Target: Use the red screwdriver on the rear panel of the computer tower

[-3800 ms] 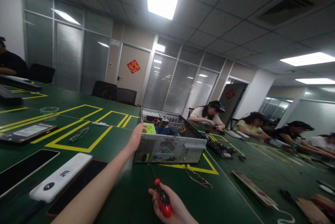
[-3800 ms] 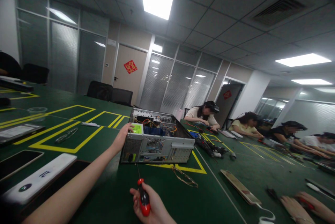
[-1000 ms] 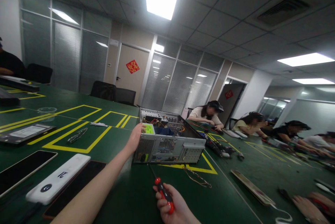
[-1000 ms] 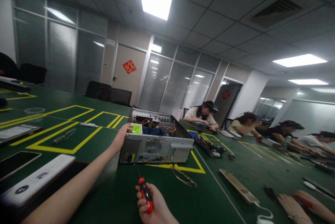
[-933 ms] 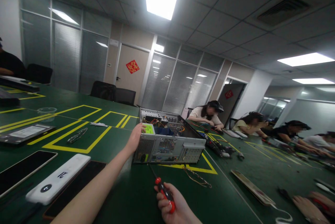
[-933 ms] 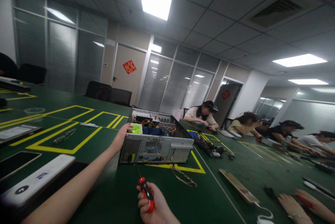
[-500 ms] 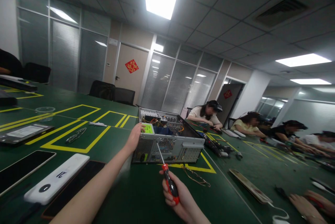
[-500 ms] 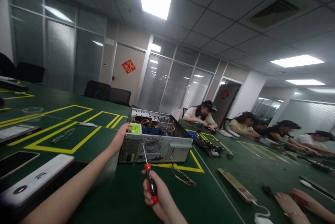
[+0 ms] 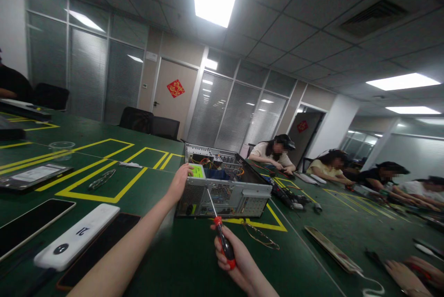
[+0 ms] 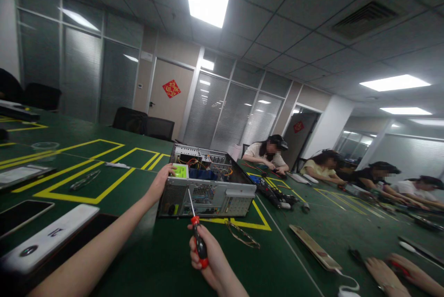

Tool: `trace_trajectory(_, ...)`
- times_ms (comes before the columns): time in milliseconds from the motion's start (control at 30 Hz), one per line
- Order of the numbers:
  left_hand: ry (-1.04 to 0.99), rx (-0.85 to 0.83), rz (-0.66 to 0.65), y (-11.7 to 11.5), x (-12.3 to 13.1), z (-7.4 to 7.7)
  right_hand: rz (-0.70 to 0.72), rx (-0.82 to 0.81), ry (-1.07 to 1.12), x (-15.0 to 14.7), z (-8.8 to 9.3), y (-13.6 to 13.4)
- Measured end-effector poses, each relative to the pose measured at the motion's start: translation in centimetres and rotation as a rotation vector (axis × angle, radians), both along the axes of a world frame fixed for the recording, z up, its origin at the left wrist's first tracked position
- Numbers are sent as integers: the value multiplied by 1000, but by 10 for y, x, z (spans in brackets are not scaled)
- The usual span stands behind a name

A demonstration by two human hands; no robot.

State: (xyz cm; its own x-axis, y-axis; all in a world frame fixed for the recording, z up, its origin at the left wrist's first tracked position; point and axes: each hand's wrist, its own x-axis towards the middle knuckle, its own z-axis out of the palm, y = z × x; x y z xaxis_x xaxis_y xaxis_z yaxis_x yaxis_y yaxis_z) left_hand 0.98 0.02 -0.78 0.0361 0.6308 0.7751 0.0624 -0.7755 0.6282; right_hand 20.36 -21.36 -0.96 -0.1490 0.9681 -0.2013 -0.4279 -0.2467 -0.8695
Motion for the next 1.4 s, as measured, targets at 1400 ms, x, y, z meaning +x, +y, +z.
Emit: trace_trajectory(1400,-4,40,-3,1,0,-1,247,83,231,11,4,-10)
